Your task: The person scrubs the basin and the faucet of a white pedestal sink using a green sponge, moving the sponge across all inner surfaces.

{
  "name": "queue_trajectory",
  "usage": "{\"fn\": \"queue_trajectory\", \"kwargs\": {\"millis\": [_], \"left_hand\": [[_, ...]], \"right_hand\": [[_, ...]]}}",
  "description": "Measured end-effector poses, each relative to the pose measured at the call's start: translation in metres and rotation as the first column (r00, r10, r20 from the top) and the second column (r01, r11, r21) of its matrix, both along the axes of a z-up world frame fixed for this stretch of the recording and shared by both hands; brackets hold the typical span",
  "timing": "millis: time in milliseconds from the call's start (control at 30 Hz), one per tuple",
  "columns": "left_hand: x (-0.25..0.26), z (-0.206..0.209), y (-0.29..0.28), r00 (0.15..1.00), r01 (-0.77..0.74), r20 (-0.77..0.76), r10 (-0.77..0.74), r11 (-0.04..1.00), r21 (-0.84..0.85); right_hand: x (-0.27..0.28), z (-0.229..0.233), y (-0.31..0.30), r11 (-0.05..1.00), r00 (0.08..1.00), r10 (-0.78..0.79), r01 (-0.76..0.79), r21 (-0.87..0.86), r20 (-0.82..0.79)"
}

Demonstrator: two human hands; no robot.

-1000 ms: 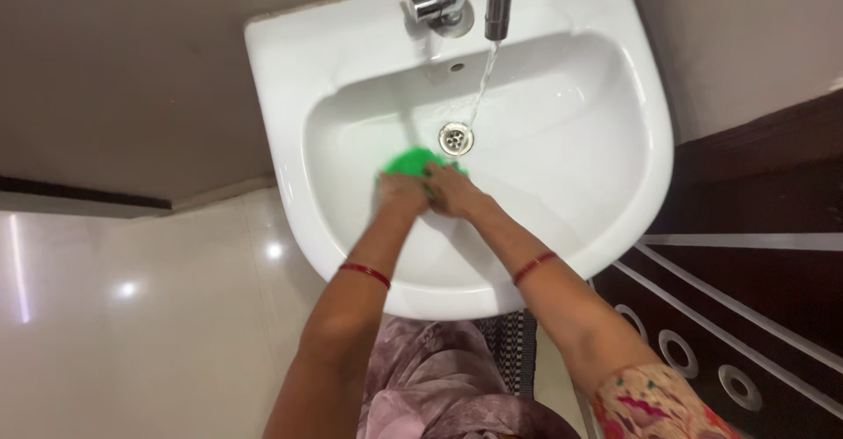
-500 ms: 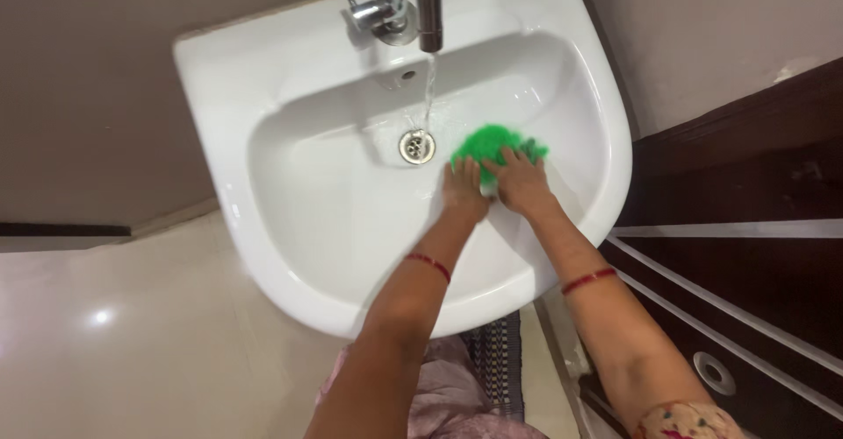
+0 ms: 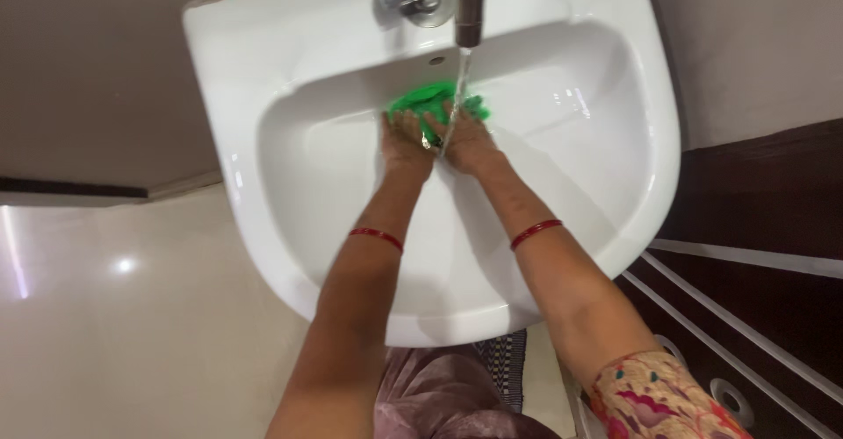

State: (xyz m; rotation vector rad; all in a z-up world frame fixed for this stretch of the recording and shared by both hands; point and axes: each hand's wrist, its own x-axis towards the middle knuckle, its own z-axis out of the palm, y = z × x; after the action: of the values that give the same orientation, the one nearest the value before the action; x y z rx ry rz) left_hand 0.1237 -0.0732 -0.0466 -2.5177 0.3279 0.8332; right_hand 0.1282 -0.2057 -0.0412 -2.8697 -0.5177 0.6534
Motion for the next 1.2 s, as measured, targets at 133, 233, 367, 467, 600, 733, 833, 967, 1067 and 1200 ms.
{"fn": "queue_trajectory", "kwargs": {"millis": [133, 233, 367, 467, 600, 733, 833, 967, 1067, 1200], "left_hand": [[-0.019, 0.018, 0.054, 0.986, -0.165, -0.023, 0.163, 0.971, -0.174], [-0.031, 0.029, 0.072, 0.983, -0.182, -0.033, 0.179, 0.967, -0.177], [-0.053, 0.042, 0.073, 0.965, -0.239, -0.183, 0.187, 0.915, -0.324], [-0.079, 0.04, 0.054, 0.968, -0.231, -0.18, 0.173, 0.895, -0.382], [-0.111, 0.036, 0.004, 0.976, -0.086, -0.219, 0.007, 0.933, -0.35], [-0.122, 0.025, -0.044, 0.981, -0.072, -0.193, -0.028, 0.87, -0.488], [-0.111, 0.014, -0.081, 0.983, 0.03, -0.14, -0.117, 0.86, -0.51], [-0.072, 0.004, -0.117, 0.988, 0.102, -0.054, -0.144, 0.877, -0.47], [-0.035, -0.001, -0.125, 0.989, 0.136, 0.008, -0.147, 0.894, -0.428], [0.008, 0.0, -0.12, 0.991, 0.133, 0.066, -0.117, 0.919, -0.371]], "right_hand": [[-0.011, -0.009, 0.055, 0.992, 0.997, 0.083, -0.081, 0.094, -0.012], [-0.03, -0.002, 0.077, 0.984, 0.991, 0.133, -0.128, 0.123, -0.032], [-0.061, 0.021, 0.079, 0.995, 0.986, 0.073, -0.062, 0.08, -0.148], [-0.085, 0.051, 0.067, 1.0, 0.977, 0.016, -0.009, 0.03, -0.213], [-0.106, 0.087, 0.032, 0.981, 0.964, -0.045, -0.007, -0.194, -0.262], [-0.104, 0.07, -0.035, 0.957, 0.971, -0.181, 0.138, -0.256, -0.154], [-0.102, 0.054, -0.082, 0.955, 0.96, -0.277, 0.279, -0.098, 0.028], [-0.069, 0.049, -0.095, 0.914, 0.93, -0.368, 0.363, -0.184, 0.003], [-0.045, 0.039, -0.096, 0.916, 0.921, -0.368, 0.383, -0.119, 0.128], [-0.004, 0.032, -0.087, 0.911, 0.903, -0.395, 0.408, -0.05, 0.168]]}}
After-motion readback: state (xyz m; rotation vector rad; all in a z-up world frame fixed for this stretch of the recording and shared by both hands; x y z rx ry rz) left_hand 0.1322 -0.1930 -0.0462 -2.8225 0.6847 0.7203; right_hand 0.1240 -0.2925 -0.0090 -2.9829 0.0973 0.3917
